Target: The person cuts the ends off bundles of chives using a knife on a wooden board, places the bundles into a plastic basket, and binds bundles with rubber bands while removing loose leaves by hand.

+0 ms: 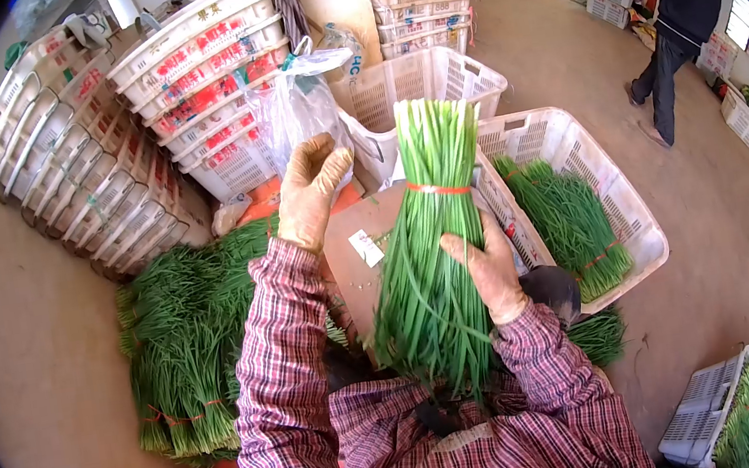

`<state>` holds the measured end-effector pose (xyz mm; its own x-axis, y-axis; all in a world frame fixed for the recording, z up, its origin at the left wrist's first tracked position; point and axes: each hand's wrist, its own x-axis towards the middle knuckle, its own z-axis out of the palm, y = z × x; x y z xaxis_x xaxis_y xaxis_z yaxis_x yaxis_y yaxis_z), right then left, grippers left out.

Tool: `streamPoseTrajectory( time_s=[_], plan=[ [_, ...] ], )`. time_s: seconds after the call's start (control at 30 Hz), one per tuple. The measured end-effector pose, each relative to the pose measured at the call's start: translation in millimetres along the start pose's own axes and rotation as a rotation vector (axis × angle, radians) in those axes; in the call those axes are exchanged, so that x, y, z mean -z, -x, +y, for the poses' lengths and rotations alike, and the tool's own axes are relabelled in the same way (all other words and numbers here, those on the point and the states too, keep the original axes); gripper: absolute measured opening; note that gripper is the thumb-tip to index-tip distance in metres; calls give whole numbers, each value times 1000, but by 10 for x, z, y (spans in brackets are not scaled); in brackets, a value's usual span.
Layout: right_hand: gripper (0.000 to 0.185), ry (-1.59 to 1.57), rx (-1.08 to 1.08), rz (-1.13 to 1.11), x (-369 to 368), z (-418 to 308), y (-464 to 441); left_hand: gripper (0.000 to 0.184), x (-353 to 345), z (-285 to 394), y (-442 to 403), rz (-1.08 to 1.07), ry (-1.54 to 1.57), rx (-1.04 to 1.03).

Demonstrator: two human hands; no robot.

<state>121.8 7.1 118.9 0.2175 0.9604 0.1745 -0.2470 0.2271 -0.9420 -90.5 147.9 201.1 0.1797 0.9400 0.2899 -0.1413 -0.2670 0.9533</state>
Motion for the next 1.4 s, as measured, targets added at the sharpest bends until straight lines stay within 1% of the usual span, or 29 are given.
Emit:
streamPoseTrajectory(
  time_s=[0.07, 0.17, 0.23, 0.33, 0.37, 0.43, 0.5, 0.57, 0.63, 0.67, 0.7, 0.73, 0.77, 0.8, 0.83, 0.87, 0.9, 0.97, 1.0, 1.03, 1.07, 1.1, 1.17, 1.2, 1.23, 1.3, 1.33, 1.37, 1.4],
  plan=[
    [66, -65, 27, 44, -21, -109, -98, 53, 41, -62, 231, -26, -30, -36],
    [65, -127, 83, 96, -33, -178, -192, 42, -1, 43, 665, -60, 73, -48],
    [69, -146, 174, 122, 20, -161, -244, 39, -74, -112, 908, -223, 242, 9],
    [78, 28, 244, 89, 78, -239, -286, 36, -213, -276, 1014, -244, 148, 23],
    [81, 114, 258, 68, 87, -279, -272, 34, -257, -291, 982, -183, 159, 32],
    [84, 77, 230, 20, 138, -348, -273, 33, -299, -237, 888, -120, 180, 24],
    [82, 214, 208, -28, 228, -343, -282, 33, -296, -102, 803, -202, -164, -329],
    [78, 203, 183, -78, 166, -578, -270, 39, -382, 350, 764, -227, -233, -393],
    [77, 625, 215, -204, 201, -639, -336, 57, -435, 804, 668, -535, -907, -885],
    [75, 779, 339, -195, 230, -559, -381, 67, -504, 925, 650, -566, -974, -913],
    [75, 770, 331, -197, 211, -605, -413, 76, -582, 992, 613, -596, -1044, -946],
    [74, 927, 360, -300, 163, -704, -437, 89, -586, 1016, 558, -631, -1212, -884],
    [72, 1082, 388, -407, 134, -750, -458, 94, -534, 957, 493, -586, -1409, -987],
    [67, 1049, 476, -440, 141, -720, -480, 94, -505, 858, 418, -647, -1521, -834],
    [67, 1042, 473, -442, 115, -733, -510, 94, -484, 761, 349, -703, -1626, -678],
    [66, 1158, 448, -555, 77, -773, -552, 89, -513, 704, 295, -874, -1688, -271],
    [65, 1274, 423, -670, 46, -789, -587, 89, -501, 658, 285, -874, -1692, -267],
    [59, 1370, 476, -714, -41, -751, -621, 82, -469, 545, 260, -1040, -1415, 180],
    [60, 1475, 424, -860, -124, -753, -620, 82, -437, 352, 271, -1052, -1415, 193],
    [60, 1576, 365, -1019, -169, -738, -610, 78, -389, 41, 319, -1140, -1211, 340],
    [56, 1572, 390, -1069, -164, -677, -615, 75, -343, -258, 392, -1206, -997, 481],
    [56, 1562, 383, -1083, -159, -655, -624, 75, -292, -549, 495, -1205, -988, 498],
    [55, 1726, 423, -1094, -161, -638, -608, 75, -216, -915, 798, -976, -379, 575],
    [57, 1814, 484, -996, -164, -633, -569, 69, -199, -999, 941, -853, -123, 728],
    [42, 1711, 917, -716, -5, -506, -527, 69, -214, -1068, 1065, -861, -126, 744],
    [42, 1633, 901, -531, -63, -767, -455, 68, -258, -1254, 1280, -542, 255, 738],
    [47, 1597, 751, -510, -78, -891, -407, 69, -245, -1326, 1325, -532, 394, 820],
    [47, 1603, 751, -514, -45, -926, -329, 69, -289, -1287, 1354, -533, 401, 818],
    [39, 1487, 498, -442, 16, -954, -211, 67, -333, -1224, 1385, -424, 477, 815]
  ],
)
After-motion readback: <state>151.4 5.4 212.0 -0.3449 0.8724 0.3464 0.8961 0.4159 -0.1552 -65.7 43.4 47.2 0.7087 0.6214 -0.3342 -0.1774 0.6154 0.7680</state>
